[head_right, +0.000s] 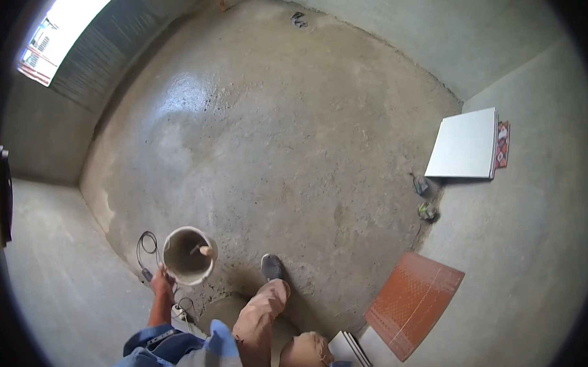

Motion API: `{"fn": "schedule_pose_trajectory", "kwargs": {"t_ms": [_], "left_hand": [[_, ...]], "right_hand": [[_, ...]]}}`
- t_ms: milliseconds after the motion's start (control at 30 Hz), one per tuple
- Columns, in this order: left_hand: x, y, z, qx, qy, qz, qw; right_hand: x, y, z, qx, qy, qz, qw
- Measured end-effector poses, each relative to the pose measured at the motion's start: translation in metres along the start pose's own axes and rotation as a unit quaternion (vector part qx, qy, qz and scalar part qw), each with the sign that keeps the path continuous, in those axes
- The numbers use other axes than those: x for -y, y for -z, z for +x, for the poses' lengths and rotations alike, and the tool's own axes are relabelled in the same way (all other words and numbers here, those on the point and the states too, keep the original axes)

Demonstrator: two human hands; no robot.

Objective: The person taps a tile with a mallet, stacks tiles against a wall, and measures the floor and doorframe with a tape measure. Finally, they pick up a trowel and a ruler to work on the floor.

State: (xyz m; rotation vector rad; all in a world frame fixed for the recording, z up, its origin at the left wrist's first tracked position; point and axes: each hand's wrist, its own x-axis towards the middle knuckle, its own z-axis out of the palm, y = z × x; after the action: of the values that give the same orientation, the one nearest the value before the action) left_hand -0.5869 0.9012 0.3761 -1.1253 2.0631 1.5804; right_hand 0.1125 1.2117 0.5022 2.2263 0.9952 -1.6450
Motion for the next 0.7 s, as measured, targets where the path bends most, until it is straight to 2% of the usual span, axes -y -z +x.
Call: {"fn": "schedule_pose_trajectory", "kwargs": {"t_ms": [67,100,167,200,233,267,400,467,533,600,700], "left_hand": [[-0.047,-0.039,0.031,0.054,0.01,-0.057,0.997],[-0.079,-0.061,0.028,0.06,-0.001,-0.038,0.997],[-0.123,-0.086,0.049,0.051,0.003,-0.062,0.997],[-0.142,-0.1,0.06,0.05,0.003,-0.083,0.995],[-0.157,-0.106,0.074,0.05,0.009,-0.1,0.994],[-0.169,-0.11,0.085,0.049,0.017,-0.119,0.992],[-0.212,-0.132,0.087,0.005,0.017,-0.141,0.99],[-0.23,-0.137,0.103,-0.01,0.017,-0.145,0.989],[-0.227,-0.137,0.141,0.05,0.006,-0.118,0.992],[-0.232,-0.158,0.161,0.009,0.004,-0.095,0.995],[-0.238,-0.199,0.177,-0.029,0.057,-0.073,0.995]], "right_hand": [[0.146,-0.04,0.008,-0.023,0.049,-0.031,0.998],[0.194,-0.055,0.012,-0.042,0.103,-0.033,0.993],[0.29,-0.08,0.013,-0.084,0.058,-0.17,0.98],[0.325,-0.089,0.014,-0.088,0.061,-0.172,0.979],[0.356,-0.096,0.018,-0.059,0.137,-0.187,0.971],[0.382,-0.101,0.022,-0.028,0.212,-0.203,0.955],[0.468,-0.13,0.055,0.012,0.246,-0.283,0.927],[0.496,-0.142,0.105,0.027,0.283,-0.388,0.877],[0.545,-0.177,0.125,0.036,0.288,-0.438,0.851],[0.582,-0.197,0.147,0.043,0.268,-0.499,0.823],[0.629,-0.226,0.172,0.074,0.261,-0.538,0.798]]}}
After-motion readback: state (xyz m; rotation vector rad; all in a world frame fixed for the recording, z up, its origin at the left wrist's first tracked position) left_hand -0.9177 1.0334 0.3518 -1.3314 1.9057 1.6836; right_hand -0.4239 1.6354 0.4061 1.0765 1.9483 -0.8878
